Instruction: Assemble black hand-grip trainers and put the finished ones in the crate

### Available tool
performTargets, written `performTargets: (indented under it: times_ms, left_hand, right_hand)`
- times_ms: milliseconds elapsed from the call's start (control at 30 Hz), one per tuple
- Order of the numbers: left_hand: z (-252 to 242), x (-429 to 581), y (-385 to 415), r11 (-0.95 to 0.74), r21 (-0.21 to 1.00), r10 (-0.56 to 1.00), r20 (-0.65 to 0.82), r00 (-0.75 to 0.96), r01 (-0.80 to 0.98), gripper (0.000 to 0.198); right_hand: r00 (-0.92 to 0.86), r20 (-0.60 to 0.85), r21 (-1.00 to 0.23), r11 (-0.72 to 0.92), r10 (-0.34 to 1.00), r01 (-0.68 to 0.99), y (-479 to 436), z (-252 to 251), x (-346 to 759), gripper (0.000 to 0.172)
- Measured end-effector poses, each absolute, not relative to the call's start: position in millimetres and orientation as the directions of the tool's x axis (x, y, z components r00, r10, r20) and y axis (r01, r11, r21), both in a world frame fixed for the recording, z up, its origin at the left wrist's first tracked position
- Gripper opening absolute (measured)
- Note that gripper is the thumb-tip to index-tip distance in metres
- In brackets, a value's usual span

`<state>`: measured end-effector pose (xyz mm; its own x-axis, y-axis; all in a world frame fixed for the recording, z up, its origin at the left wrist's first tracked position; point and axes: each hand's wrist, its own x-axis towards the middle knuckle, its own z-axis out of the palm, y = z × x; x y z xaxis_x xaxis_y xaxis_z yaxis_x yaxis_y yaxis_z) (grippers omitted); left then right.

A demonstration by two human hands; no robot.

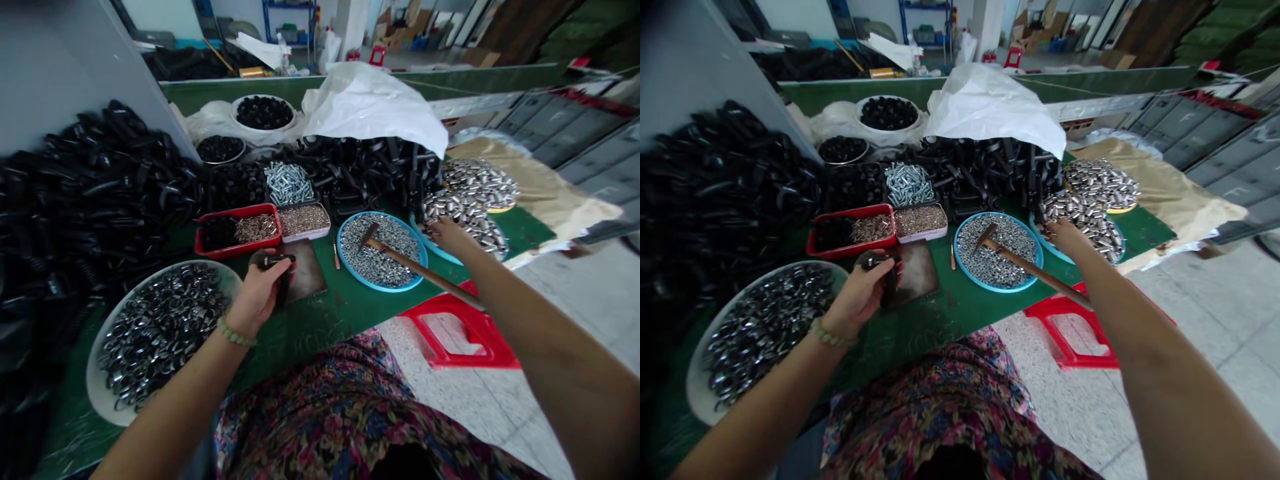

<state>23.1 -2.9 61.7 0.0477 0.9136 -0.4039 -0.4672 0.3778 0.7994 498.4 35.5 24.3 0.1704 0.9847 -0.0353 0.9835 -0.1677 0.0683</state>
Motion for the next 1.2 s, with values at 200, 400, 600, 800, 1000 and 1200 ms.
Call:
performTargets:
  times_ms: [200,400,600,800,1000,1200]
  left_hand:
    - [59.1,20.3,-13.3,0.303,0.863,0.950,-0.307,0.056,-0.403,0.057]
    - [57.7,19.6,-15.9,0.301,0.890,0.943,-0.331,-0.034,-0.342,0.054]
    - [60.1,19.9,-15.4,0.448,0.758,0.879,-0.470,0.080,-0.473,0.045]
    - [59.4,15.4,-23.6,0.339,0.873,0.938,-0.344,0.049,-0.352,0.058]
    - [57.7,1.9,-28.8,-0.065,0.996,0.998,0.064,0.021,0.052,0.063]
    - [68.4,-2.4,-29.8,-0.143,0.974,0.990,0.143,0.017,0.178,0.056]
  right_hand:
    - [0.647,0.302,-0.630,-0.363,0.700,0.687,27.3,9.5,516.0,0.030]
    - [0.647,0.274,-0.956,0.126,0.711,0.266,27.9,33.7,467.9,0.024]
    - [0.216,0.015,-0.996,0.034,0.976,-0.083,-0.1,70.7,292.9,0.029]
    - [-0.168,0.006,-1.000,0.006,0.986,-0.003,-8.7,72.0,202.3,0.025]
    - [-0.313,0.032,-0.985,0.082,0.949,0.149,-1.9,76.9,174.9,0.020]
    - [-0.294,-0.003,-0.988,0.043,0.956,0.151,-2.8,82.0,164.7,0.025]
